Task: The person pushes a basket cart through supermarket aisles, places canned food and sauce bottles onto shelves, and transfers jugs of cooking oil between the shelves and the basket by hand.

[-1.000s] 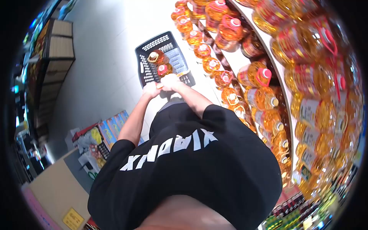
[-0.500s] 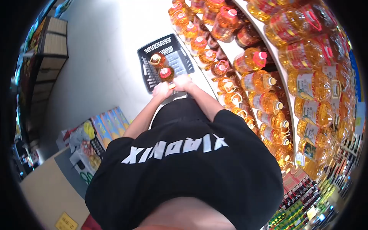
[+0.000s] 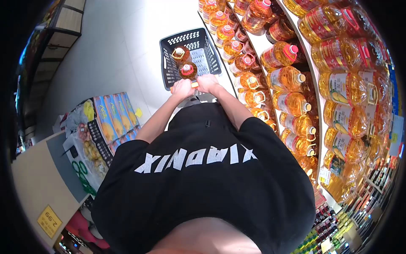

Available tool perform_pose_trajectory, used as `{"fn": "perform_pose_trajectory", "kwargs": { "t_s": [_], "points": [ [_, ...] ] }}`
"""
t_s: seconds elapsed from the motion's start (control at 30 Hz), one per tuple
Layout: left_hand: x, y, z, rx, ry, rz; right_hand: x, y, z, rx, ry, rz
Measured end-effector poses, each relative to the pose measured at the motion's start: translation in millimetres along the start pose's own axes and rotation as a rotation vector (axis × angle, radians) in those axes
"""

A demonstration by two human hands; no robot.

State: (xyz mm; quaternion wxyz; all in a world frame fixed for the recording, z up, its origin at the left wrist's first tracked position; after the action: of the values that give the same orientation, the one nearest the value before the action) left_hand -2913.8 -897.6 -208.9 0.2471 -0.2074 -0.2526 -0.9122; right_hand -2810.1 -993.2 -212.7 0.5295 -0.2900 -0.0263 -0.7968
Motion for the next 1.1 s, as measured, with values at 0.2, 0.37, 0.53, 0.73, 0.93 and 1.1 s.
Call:
{"fn": "perform_pose_trajectory", "kwargs": {
  "t_s": [0.2,0.37,0.53,0.73,0.93,1.1],
  "points": [
    [28.6,11.2,-26.3,-0.016,-0.005,0.122,37.8,2.0,-34.6,-0.095,0.177,0.182],
    [43.5,15.3,-58.9,-0.110,-0.055,0.122,101.1,1.7,-56.8,-0.239,0.454,0.297],
    [75.3,31.7,-86.7,-0.125,0.004,0.113,140.1,3.0,-80.4,-0.213,0.516,0.292],
    [113.9,53.1,-125.2,-0.084,0.065,0.110,180.2,0.4,-104.0,-0.189,0.543,0.271],
    [165.8,86.9,-152.7,0.018,0.081,0.081,251.4,-18.8,-93.5,-0.125,0.343,0.055],
    [185.8,91.8,-208.9,0.083,0.207,-0.089,271.1,-12.4,-142.7,0.078,0.364,0.002]
  ]
}}
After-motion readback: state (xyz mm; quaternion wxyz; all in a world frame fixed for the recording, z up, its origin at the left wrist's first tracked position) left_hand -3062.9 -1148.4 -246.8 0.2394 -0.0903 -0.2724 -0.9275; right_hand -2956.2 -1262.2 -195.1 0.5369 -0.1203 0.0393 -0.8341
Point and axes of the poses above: each hand's wrist, its own x-axis away from the middle knuckle, its own z-axis out of the back of the hand, y = z × x, the point moved 3 cm from there along -x, towards the middle knuckle, and after that the axes turned 1 degree about -y, right-handed, at the moved point
